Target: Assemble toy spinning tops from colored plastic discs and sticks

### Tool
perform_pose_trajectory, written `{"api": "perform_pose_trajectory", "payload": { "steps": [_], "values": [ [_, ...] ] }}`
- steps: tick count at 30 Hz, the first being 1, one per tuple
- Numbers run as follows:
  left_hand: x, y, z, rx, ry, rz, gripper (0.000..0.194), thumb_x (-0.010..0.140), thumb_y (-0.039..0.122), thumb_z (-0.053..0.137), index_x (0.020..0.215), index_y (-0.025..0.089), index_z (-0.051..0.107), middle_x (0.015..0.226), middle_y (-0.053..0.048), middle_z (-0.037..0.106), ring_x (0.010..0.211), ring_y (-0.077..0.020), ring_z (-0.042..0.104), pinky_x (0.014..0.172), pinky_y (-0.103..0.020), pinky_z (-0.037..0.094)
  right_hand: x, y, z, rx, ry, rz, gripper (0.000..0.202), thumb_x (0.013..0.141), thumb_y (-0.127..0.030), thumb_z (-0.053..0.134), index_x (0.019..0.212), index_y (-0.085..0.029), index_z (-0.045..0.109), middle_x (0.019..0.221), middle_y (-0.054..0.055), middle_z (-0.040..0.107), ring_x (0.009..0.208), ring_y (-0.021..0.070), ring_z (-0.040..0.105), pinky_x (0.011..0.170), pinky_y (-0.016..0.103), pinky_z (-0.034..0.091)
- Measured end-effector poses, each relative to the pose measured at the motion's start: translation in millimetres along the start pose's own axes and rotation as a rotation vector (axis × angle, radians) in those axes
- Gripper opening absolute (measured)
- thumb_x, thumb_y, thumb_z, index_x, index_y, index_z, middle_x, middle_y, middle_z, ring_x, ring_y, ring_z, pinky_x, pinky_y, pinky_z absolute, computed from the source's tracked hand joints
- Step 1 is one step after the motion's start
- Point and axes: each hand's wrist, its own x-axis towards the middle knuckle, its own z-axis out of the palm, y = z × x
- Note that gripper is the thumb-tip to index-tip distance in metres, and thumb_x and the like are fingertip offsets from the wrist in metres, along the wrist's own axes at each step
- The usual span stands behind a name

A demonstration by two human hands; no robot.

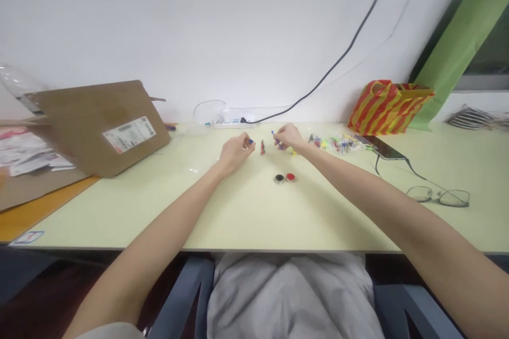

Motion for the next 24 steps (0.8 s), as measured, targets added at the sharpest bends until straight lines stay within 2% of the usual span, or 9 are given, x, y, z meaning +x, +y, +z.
{"api": "perform_pose_trajectory", "payload": {
  "steps": [5,10,13,19,24],
  "values": [
    [-3,-2,11.8,0.052,-0.083,0.066,0.023,0.097,0.041,0.048,0.104,0.021,0.059,0.101,-0.008,0.075,0.095,-0.0263,0.070,0.074,-0.033,0.048,14,3,16,-0.071,-0.025,0.041,0.007,0.075,-0.004,0.067,0.070,-0.010,0.066,0.052,0.008,0.065,0.047,0.0167,0.065,0.047,0.021,0.053],
    [-7,0,24.6,0.079,-0.179,0.164,0.029,0.099,0.045,0.045,0.110,0.021,0.056,0.095,-0.010,0.073,0.087,-0.0297,0.070,0.072,-0.036,0.047,24,9,32,-0.072,-0.032,0.015,0.008,0.078,-0.007,0.063,0.072,-0.010,0.068,0.055,0.008,0.066,0.048,0.0166,0.064,0.049,0.025,0.056],
    [-9,2,27.1,0.088,-0.212,0.202,0.027,0.100,0.042,0.044,0.112,0.021,0.055,0.098,-0.011,0.072,0.085,-0.0298,0.070,0.072,-0.036,0.047,23,7,40,-0.075,-0.049,-0.012,0.009,0.078,-0.008,0.063,0.072,-0.010,0.069,0.053,0.007,0.064,0.048,0.0161,0.063,0.050,0.025,0.056],
    [-10,3,27.0,0.111,-0.229,0.235,0.028,0.101,0.042,0.041,0.115,0.021,0.053,0.105,-0.011,0.072,0.088,-0.0309,0.070,0.075,-0.038,0.047,12,1,42,-0.086,-0.102,-0.060,0.010,0.072,-0.005,0.066,0.065,-0.011,0.068,0.050,0.006,0.062,0.049,0.0150,0.061,0.050,0.023,0.055],
    [-10,1,28.6,0.101,-0.232,0.254,0.028,0.101,0.040,0.041,0.117,0.020,0.053,0.104,-0.011,0.071,0.090,-0.0301,0.069,0.078,-0.039,0.047,10,1,41,-0.068,-0.111,-0.069,0.010,0.074,-0.002,0.063,0.071,-0.009,0.069,0.055,0.007,0.064,0.051,0.0148,0.062,0.050,0.023,0.054]
  ]
}}
